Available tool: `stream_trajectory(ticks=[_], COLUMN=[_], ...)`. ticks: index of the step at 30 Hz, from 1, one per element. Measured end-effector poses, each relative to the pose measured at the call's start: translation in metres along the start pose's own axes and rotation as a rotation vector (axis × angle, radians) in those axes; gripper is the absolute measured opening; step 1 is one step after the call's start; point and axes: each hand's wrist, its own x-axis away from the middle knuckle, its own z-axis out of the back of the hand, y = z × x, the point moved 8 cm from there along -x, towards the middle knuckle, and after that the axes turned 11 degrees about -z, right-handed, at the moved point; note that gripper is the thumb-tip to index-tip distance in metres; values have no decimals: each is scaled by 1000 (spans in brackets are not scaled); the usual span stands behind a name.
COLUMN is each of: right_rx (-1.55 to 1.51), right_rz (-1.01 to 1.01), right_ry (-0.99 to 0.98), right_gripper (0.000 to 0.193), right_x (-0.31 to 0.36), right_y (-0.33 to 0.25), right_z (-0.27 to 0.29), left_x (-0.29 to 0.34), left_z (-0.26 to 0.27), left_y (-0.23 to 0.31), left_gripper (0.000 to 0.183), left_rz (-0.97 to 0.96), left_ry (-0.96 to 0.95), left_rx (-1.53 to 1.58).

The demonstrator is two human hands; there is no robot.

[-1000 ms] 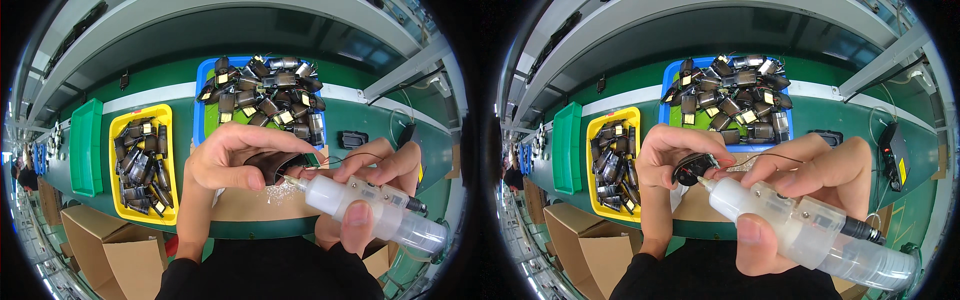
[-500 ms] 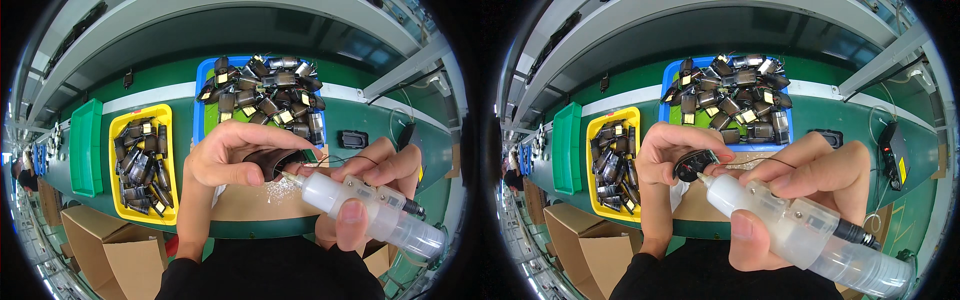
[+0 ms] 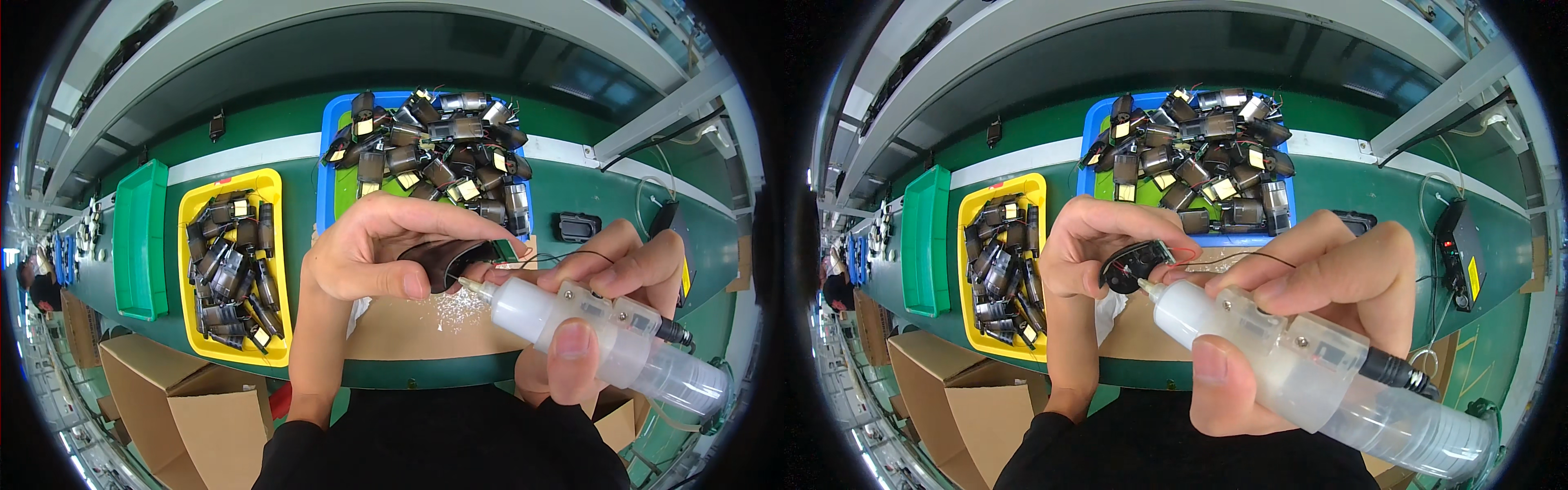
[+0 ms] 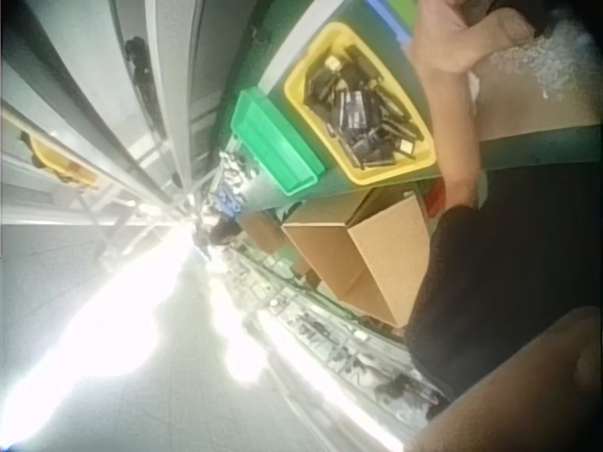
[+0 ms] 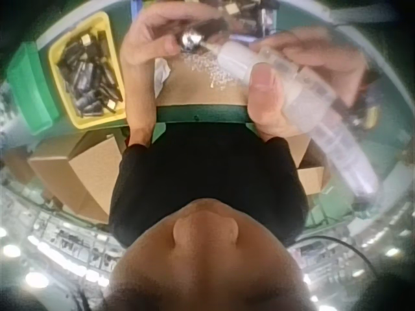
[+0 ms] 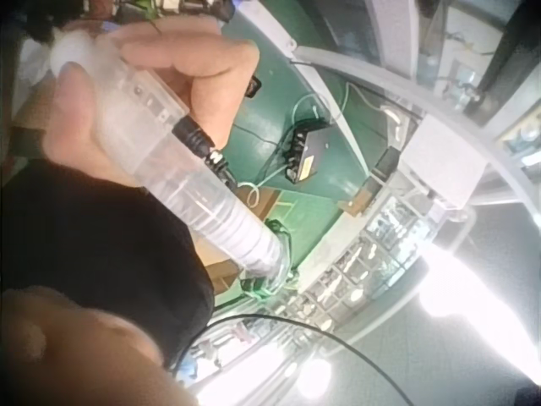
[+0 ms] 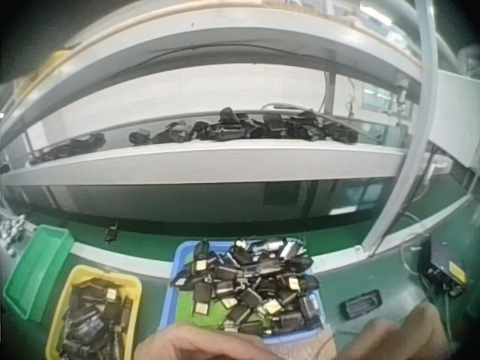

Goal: The person repeatedly picks up small black cylindrical components with wires from a blue tray. Using a syringe-like tool, they apply a white substance to the interior of each component. After application, the component is placed into a yellow tray. The process is repeated for multiple units throughout the clip.

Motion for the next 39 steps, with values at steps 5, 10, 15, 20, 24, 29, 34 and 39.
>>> stream_trajectory(ticks=[5,10,15,20,24,29,34,39], right_rx=[19,24,1,-29,-30,-19,-5,5], right_rz=[41,2,13,21,10,-26,-12,-29], right_ry=[-39,-42,-14,14,6,-41,-28,-91], right_gripper=[43,41,41,41,40,41,41,42], right_x=[-1,-1,-1,0,0,-1,-1,-2], right_y=[0,-1,0,1,1,1,1,0], right_z=[4,2,3,3,1,1,2,1], left_x=[0,-1,-1,1,4,2,2,3], left_z=[2,-1,0,2,3,-1,2,1], left_y=[0,3,1,0,-1,0,0,-1], left_gripper=[72,60,59,59,58,57,56,56], left_rz=[44,-44,-43,-25,19,-12,-6,-40], left_ry=[129,-3,-29,-50,-39,10,-38,-17], left_rx=[-39,14,-9,-29,-14,54,10,13])
